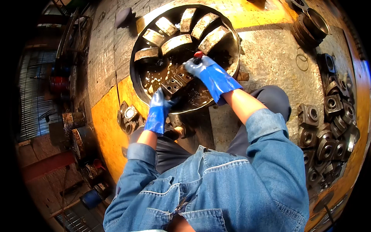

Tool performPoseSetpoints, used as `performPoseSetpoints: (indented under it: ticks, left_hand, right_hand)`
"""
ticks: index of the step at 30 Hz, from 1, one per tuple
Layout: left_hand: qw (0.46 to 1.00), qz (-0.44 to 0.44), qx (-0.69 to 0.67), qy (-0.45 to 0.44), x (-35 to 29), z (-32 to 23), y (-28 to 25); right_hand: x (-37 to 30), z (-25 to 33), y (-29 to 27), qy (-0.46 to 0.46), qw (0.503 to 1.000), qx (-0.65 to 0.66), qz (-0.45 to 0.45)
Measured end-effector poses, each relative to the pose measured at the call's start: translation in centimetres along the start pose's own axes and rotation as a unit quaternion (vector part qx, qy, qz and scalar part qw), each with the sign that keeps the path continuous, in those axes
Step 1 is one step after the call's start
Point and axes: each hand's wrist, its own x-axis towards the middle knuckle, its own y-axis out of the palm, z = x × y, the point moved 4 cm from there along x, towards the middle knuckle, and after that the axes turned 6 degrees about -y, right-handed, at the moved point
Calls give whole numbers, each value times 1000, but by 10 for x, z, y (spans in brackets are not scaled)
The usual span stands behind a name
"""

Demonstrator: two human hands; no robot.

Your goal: The person cleans metal components by dipping them into a container of liquid and scrubbing them with a small brush by hand while wearing blue gloves.

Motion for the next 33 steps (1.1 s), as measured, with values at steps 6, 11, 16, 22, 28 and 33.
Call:
performPoseSetpoints:
  ticks: [6,11,16,22,28,33]
  left_hand:
    - [999,49,6,4,-2,-10,-11]
    - [997,50,-50,21,-9,-26,-21]
    - [999,12,-28,45,6,16,8]
    - [997,44,-55,23,-6,-6,-6]
    - [999,0,29,26,18,-27,0]
    - [999,37,-13,-9,2,12,6]
  right_hand:
    - [-34,31,5,-32,994,103,-19]
    - [-43,52,8,-100,989,109,-16]
    - [-32,53,5,-84,984,-151,-54]
    - [-42,48,18,-135,967,-199,-81]
    - [46,-127,-7,16,977,-138,-163]
    - [-15,23,-5,35,999,-8,-37]
